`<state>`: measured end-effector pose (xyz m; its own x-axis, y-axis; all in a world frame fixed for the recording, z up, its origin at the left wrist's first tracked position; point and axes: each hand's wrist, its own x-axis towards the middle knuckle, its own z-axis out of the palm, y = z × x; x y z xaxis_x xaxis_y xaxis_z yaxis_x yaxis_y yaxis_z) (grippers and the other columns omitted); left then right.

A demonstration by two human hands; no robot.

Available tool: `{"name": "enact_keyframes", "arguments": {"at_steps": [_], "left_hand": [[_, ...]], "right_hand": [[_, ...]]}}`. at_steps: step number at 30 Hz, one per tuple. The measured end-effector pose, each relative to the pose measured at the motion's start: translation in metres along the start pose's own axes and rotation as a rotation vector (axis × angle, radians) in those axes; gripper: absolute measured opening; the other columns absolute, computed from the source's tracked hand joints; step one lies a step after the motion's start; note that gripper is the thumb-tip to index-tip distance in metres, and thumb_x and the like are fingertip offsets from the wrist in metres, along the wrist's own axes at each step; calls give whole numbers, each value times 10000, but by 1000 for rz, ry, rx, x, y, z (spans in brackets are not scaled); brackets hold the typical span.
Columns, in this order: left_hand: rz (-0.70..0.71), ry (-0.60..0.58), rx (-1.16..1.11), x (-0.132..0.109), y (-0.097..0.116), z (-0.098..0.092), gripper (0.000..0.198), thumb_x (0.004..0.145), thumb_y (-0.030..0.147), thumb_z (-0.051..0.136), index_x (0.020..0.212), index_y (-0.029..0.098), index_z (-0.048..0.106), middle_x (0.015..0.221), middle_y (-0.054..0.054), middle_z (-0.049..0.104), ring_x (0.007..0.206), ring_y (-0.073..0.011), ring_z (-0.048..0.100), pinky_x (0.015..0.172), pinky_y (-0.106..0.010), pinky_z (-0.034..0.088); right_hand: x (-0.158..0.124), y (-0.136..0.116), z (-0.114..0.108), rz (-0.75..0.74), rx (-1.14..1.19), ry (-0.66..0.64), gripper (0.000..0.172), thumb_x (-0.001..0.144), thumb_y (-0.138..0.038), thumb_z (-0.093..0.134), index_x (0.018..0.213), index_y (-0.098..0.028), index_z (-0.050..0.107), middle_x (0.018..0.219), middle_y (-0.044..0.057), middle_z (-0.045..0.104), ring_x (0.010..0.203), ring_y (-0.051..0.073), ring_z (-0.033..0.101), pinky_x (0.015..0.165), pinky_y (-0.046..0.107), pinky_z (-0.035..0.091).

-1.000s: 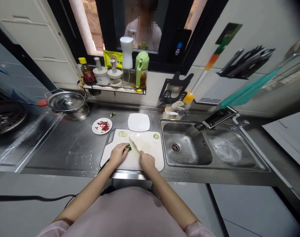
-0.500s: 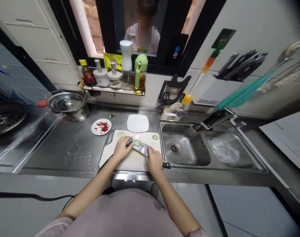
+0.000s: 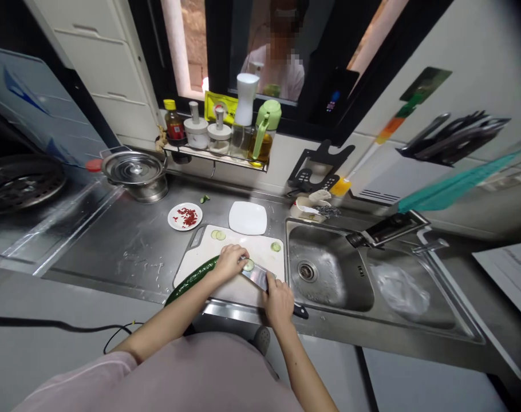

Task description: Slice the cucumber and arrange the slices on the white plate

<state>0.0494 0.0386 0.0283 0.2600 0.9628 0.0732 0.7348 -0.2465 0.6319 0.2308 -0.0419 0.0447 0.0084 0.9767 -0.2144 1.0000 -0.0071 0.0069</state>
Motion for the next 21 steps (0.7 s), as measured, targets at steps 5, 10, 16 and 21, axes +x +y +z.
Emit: {"name": "enact_keyframes", "arguments": {"at_steps": [5, 10, 16, 21], "left_hand": [[-277, 43, -113, 22, -11, -8, 104, 811, 249, 601, 871, 246, 685, 850, 5, 718, 865, -179, 638, 871, -333, 414], [-582, 111, -58, 49, -53, -19, 134, 806, 248, 595, 903, 251, 688, 919, -2, 736, 943, -197, 637, 910, -352, 372], [-623, 70, 16, 62, -88, -17, 166, 803, 227, 600, 950, 239, 676, 944, -31, 730, 967, -221, 632, 905, -362, 366], [-578, 57, 102, 67, -95, -14, 210, 820, 216, 564, 1006, 234, 662, 921, -53, 723, 984, -231, 618, 910, -373, 360]], "right_hand": [[-3, 14, 1, 60, -19, -17, 479, 885, -219, 525, 1363, -194, 503, 1099, 107, 668, 1053, 243, 579, 881, 310, 359], [-2, 23, 3, 89, -1, -15, 475, 889, -219, 508, 1363, -191, 503, 1131, 89, 667, 1047, 221, 588, 883, 293, 370], [3, 22, 6, 78, 38, -8, 455, 890, -239, 510, 1340, -179, 525, 1105, 95, 678, 1016, 228, 601, 862, 300, 381], [7, 22, 9, 83, 72, -5, 448, 886, -232, 514, 1330, -182, 534, 1121, 87, 679, 1039, 229, 596, 872, 298, 377]]}}
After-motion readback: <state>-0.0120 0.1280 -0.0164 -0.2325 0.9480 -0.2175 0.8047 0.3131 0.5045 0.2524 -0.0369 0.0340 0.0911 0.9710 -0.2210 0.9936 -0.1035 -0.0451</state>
